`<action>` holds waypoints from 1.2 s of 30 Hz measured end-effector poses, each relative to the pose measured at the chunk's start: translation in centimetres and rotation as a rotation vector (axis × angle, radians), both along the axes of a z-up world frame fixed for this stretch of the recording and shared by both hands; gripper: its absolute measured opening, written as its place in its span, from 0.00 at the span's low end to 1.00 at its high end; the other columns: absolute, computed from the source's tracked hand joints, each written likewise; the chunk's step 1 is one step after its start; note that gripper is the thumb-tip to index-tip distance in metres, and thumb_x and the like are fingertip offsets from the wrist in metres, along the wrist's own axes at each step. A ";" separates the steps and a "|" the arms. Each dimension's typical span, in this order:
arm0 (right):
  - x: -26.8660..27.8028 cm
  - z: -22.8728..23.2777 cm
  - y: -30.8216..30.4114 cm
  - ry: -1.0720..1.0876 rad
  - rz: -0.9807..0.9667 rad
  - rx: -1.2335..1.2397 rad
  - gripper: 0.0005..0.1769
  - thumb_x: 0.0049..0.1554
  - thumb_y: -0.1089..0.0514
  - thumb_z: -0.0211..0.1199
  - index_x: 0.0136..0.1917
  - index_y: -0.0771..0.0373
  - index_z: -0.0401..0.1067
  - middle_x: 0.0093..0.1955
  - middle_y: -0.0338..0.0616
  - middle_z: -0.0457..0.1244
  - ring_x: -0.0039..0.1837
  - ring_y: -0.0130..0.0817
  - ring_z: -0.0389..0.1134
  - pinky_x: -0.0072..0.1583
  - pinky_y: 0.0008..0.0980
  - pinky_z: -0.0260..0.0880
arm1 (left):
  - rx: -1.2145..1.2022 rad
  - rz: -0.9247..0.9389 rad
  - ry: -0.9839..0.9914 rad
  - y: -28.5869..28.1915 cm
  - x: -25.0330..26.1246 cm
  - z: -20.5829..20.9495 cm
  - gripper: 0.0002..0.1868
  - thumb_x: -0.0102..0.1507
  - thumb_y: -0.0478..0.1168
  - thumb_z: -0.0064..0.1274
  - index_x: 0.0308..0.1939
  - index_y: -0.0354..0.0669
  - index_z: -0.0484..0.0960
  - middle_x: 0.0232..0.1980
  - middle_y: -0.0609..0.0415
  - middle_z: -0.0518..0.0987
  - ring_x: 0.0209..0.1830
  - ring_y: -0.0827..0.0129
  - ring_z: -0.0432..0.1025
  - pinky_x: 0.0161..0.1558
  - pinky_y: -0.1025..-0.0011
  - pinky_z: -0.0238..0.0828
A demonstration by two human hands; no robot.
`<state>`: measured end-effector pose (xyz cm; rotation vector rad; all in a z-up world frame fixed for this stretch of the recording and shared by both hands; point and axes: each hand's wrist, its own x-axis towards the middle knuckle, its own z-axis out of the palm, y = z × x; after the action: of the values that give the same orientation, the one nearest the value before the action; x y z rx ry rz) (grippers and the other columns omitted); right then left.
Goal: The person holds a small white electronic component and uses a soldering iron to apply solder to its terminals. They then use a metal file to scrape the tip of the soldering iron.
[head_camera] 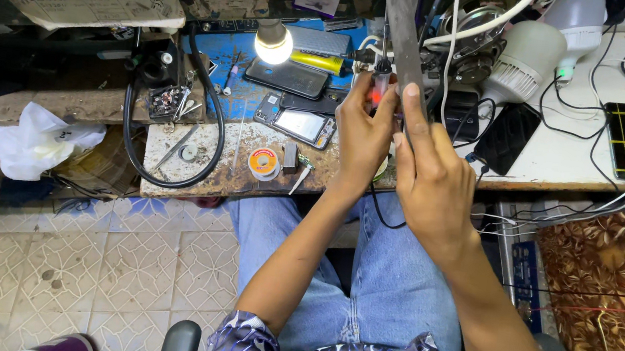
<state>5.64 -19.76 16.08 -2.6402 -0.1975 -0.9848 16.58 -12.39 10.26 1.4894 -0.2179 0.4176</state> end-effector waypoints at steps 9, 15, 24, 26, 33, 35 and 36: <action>7.6 5.1 0.4 0.086 0.108 0.102 0.31 0.76 0.60 0.55 0.85 0.48 0.45 0.47 0.53 0.65 0.44 0.50 0.64 0.44 0.48 0.58 | 0.013 0.033 -0.020 -0.1 -0.5 0.9 0.03 0.62 0.39 0.51 0.38 0.47 0.76 0.28 0.61 0.66 0.30 0.73 0.56 0.35 0.71 0.57; -0.1 1.8 0.1 0.006 0.105 0.106 0.28 0.75 0.58 0.49 0.84 0.56 0.48 0.61 0.58 0.67 0.51 0.54 0.69 0.49 0.46 0.67 | 0.051 0.015 0.009 0.4 -0.2 1.3 0.07 0.64 0.45 0.55 0.38 0.48 0.78 0.30 0.60 0.76 0.30 0.74 0.65 0.37 0.71 0.64; 4.3 1.5 -0.4 0.142 -0.010 -0.042 0.33 0.75 0.57 0.55 0.86 0.46 0.43 0.46 0.50 0.59 0.38 0.52 0.64 0.41 0.54 0.64 | 0.050 0.029 0.004 0.2 -0.4 0.0 0.07 0.65 0.42 0.52 0.43 0.45 0.77 0.29 0.61 0.67 0.31 0.73 0.58 0.36 0.71 0.61; 6.2 3.0 -0.4 0.122 0.018 -0.010 0.34 0.74 0.59 0.56 0.85 0.46 0.44 0.49 0.52 0.63 0.43 0.54 0.66 0.43 0.53 0.64 | 0.032 0.035 0.008 -0.1 -0.5 0.2 0.06 0.64 0.40 0.52 0.42 0.45 0.78 0.30 0.60 0.70 0.31 0.74 0.60 0.37 0.71 0.63; 1.4 2.1 -0.3 -0.004 0.085 0.086 0.29 0.75 0.59 0.50 0.85 0.53 0.47 0.60 0.56 0.68 0.50 0.57 0.67 0.48 0.48 0.63 | -0.102 -0.073 0.138 0.5 -1.1 2.3 0.08 0.63 0.43 0.57 0.37 0.46 0.77 0.26 0.58 0.74 0.14 0.73 0.75 0.17 0.80 0.67; -0.5 0.6 -0.3 -0.006 0.054 0.059 0.27 0.73 0.56 0.50 0.83 0.53 0.54 0.52 0.53 0.65 0.45 0.60 0.67 0.44 0.50 0.65 | -0.136 -0.055 0.107 -0.1 -0.5 1.0 0.06 0.63 0.40 0.59 0.41 0.44 0.80 0.24 0.53 0.77 0.14 0.70 0.76 0.16 0.76 0.69; -1.4 -0.2 -0.3 -0.011 0.023 0.033 0.27 0.71 0.53 0.50 0.82 0.53 0.61 0.43 0.49 0.62 0.39 0.63 0.67 0.39 0.52 0.67 | -0.169 -0.036 0.072 -0.4 -0.1 0.4 0.08 0.62 0.36 0.61 0.44 0.42 0.83 0.22 0.48 0.80 0.14 0.68 0.76 0.16 0.73 0.72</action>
<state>4.26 -20.01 15.89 -2.5977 -0.2125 -0.9865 16.44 -12.76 10.70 1.3297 -0.1485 0.3441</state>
